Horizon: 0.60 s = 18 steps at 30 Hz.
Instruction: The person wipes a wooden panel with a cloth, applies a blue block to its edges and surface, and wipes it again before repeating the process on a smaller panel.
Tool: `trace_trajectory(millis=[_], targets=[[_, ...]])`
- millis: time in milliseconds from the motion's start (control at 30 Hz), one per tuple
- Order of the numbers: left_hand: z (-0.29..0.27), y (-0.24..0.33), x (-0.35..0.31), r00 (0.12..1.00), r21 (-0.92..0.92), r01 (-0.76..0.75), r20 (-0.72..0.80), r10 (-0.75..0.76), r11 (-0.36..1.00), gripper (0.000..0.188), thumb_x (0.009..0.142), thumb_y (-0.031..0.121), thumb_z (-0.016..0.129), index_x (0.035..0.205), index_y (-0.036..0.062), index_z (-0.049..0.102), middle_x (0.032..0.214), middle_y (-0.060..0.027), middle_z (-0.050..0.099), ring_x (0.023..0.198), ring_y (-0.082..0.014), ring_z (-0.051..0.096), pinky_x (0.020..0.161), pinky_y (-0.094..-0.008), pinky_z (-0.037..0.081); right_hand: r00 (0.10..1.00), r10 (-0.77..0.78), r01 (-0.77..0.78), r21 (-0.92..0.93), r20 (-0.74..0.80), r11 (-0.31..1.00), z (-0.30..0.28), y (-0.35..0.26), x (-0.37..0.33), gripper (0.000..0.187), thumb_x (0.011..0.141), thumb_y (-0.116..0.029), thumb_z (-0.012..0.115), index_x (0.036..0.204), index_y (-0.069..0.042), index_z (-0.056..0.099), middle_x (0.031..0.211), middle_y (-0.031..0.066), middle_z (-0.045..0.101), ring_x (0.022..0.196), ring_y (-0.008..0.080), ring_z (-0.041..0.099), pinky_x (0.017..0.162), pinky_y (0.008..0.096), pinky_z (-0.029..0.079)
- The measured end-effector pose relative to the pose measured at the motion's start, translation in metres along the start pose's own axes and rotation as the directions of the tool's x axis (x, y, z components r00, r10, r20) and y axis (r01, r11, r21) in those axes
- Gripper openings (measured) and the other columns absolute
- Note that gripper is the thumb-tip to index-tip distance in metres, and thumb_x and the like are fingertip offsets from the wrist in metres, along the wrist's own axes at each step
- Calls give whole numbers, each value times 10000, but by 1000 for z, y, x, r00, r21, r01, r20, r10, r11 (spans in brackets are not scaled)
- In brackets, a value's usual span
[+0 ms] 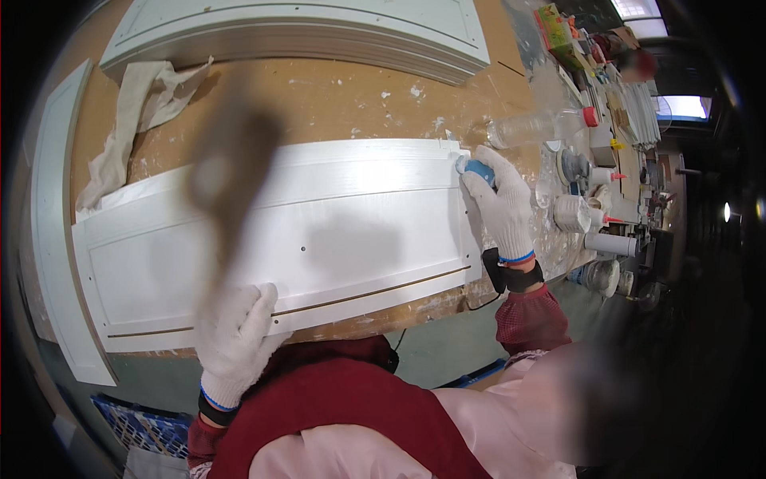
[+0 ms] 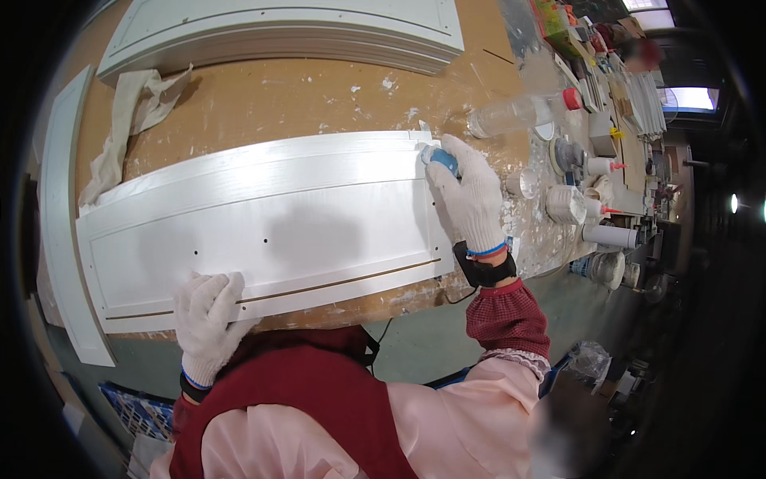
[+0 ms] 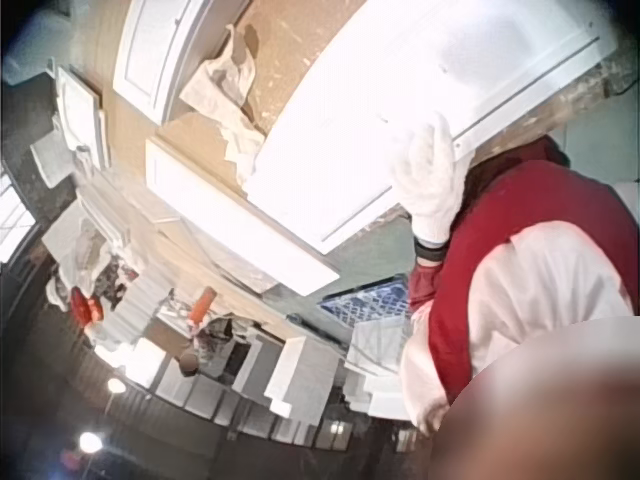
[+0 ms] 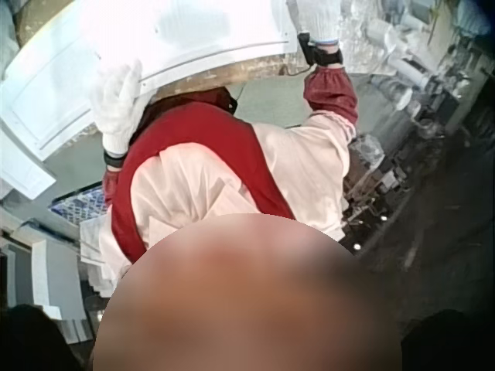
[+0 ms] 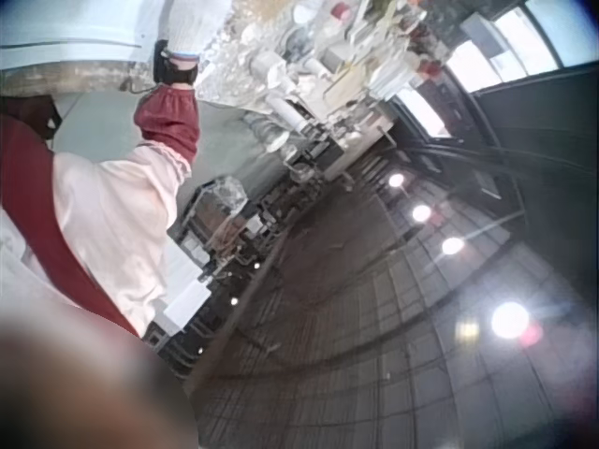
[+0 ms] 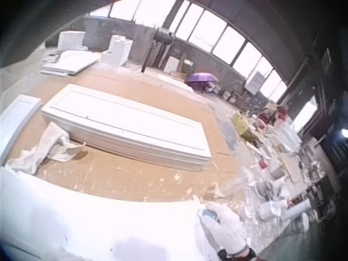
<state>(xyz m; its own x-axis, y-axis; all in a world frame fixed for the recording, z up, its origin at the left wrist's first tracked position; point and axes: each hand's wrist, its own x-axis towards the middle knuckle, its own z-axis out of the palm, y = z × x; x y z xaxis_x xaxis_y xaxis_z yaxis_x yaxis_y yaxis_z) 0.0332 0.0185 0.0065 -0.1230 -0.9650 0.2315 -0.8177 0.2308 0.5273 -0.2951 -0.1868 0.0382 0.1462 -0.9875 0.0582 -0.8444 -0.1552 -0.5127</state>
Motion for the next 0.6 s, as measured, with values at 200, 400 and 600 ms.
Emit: trace_trajectory(millis=[200,400,600], targets=[[0,1,-6,1000,97,-4,-6,5,995,559,616,261,829,1112,60,666,1058,-71,606,964,-296,570,844,-425,465,991,45,-13,242,-127,970,-5,15,-5,465,839,-192,686,1244,14,589,1157,183,646,1048,242,633,916,333,485],[2,5,-3,994,171,-84,-52,94,982,579,636,304,805,1145,70,658,1047,-62,611,970,-285,569,847,-421,456,971,161,-113,258,-175,960,-27,13,-44,482,842,-212,681,1256,15,582,1182,194,635,1111,246,605,960,342,458],[0,8,-7,988,34,-129,-81,131,991,558,647,293,817,1135,73,657,1063,-71,620,967,-283,567,860,-401,443,944,206,-160,191,-259,969,10,86,-101,591,837,-266,665,1334,9,503,1272,217,583,1149,329,574,994,392,426]])
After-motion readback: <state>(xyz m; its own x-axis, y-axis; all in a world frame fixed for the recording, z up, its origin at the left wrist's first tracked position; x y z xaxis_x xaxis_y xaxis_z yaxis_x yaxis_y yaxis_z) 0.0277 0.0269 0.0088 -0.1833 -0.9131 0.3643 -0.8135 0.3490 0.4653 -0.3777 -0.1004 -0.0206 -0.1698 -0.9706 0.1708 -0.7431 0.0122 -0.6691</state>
